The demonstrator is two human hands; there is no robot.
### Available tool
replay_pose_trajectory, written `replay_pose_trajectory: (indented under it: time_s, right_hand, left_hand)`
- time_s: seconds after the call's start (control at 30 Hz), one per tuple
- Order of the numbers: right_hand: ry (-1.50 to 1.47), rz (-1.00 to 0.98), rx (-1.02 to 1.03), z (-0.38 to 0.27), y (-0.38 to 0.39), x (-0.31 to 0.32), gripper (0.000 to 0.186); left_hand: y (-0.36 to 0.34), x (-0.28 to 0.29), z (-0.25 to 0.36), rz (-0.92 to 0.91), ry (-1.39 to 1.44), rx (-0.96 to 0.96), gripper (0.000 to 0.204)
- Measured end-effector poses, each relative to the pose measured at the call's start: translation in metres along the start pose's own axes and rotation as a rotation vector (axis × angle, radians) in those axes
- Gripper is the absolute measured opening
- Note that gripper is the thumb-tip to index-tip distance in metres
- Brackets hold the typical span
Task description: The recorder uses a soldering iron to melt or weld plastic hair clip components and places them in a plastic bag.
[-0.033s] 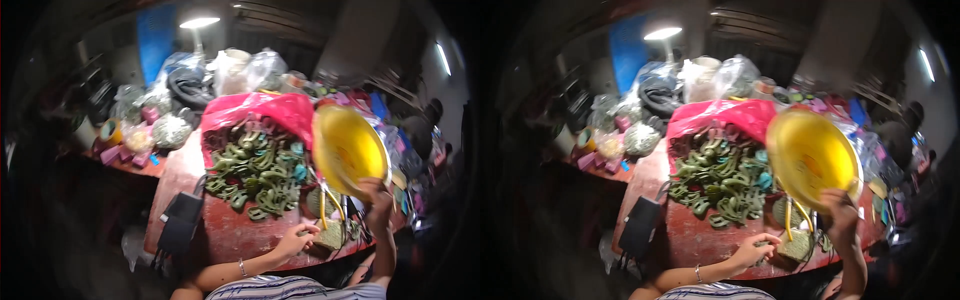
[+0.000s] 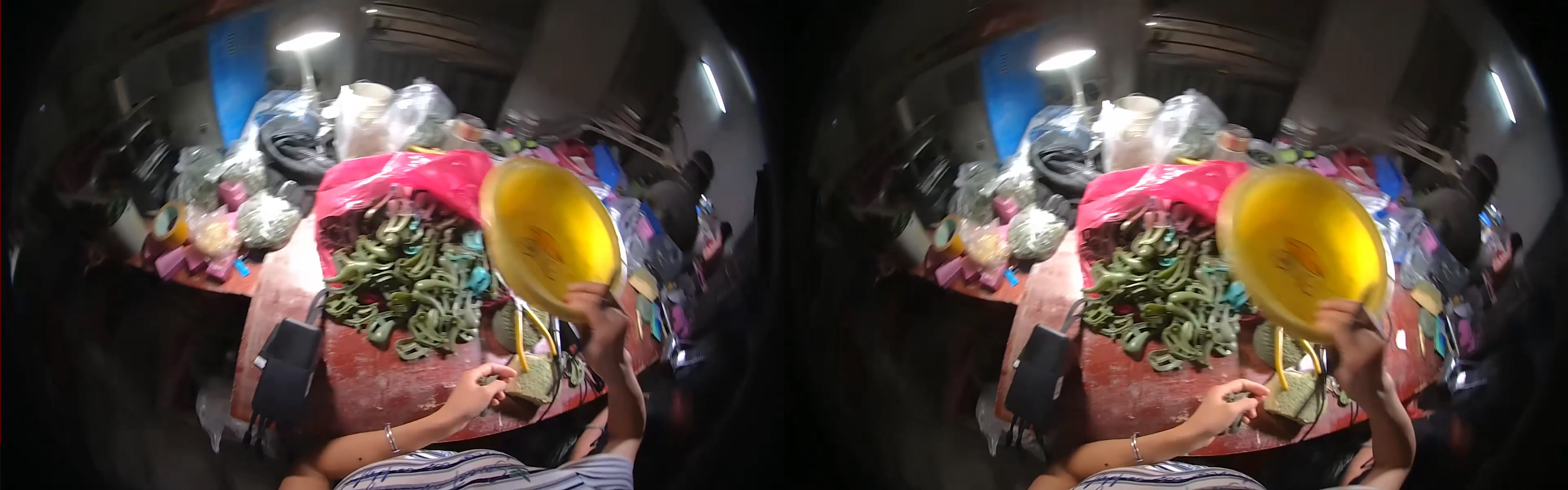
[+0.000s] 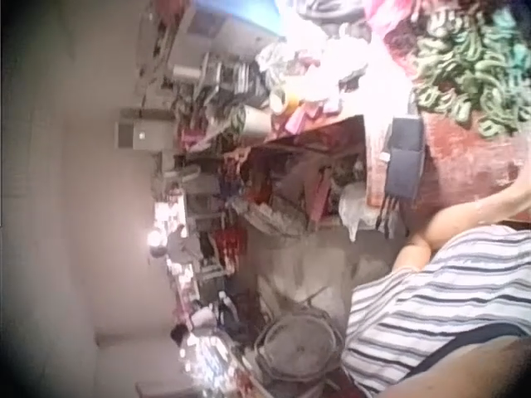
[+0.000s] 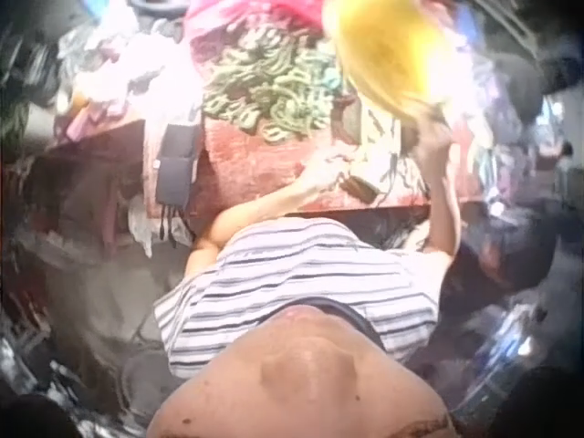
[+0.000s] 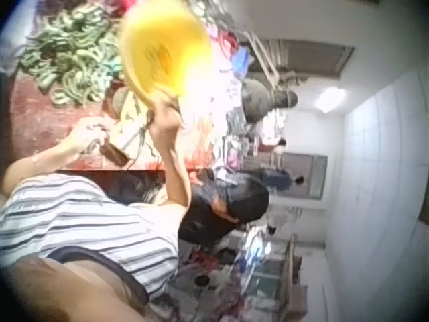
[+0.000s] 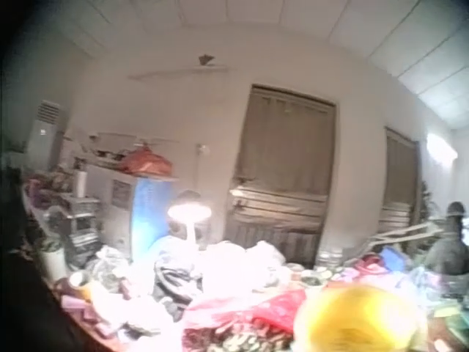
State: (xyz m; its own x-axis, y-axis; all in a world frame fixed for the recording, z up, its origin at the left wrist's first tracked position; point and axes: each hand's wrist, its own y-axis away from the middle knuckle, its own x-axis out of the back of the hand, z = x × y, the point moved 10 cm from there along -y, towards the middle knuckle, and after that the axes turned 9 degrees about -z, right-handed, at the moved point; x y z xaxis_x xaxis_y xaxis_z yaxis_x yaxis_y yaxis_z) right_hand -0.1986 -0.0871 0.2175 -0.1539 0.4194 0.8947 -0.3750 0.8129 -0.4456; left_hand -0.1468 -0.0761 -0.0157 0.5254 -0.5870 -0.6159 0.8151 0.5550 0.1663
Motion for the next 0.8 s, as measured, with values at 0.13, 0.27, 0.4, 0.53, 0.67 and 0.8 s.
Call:
replay_pose_trajectory:
  time_s: [0.13, 0.27, 0.4, 0.53, 0.67, 0.8]
  right_hand:
    - [-0.047, -0.038, 0.222, -0.032, -0.018, -0.018, 0.019]
    - [-0.075, -0.033, 0.413, -0.05, -0.03, -0.03, 0.021]
    - [-0.152, -0.04, 0.555, -0.067, -0.052, -0.047, 0.021]
    - [-0.286, -0.025, 0.616, -0.082, -0.077, -0.068, 0.029]
    - [-0.422, -0.062, 0.669, -0.107, -0.107, -0.096, 0.02]
    - [-0.485, -0.064, 0.774, -0.136, -0.127, -0.118, 0.016]
  left_hand:
    - [0.0, -0.008, -0.009, -0.044, -0.041, 0.026, 0.02]
    - [-0.003, -0.016, -0.02, -0.118, -0.14, 0.089, 0.022]
    - [-0.007, -0.014, -0.035, -0.123, -0.159, 0.065, 0.022]
    - [-0.012, -0.013, -0.055, -0.141, -0.173, 0.123, 0.021]
    - [-0.013, -0.015, -0.06, -0.166, -0.155, 0.076, 0.02]
    - [-0.009, -0.022, -0.047, -0.153, -0.251, 0.036, 0.018]
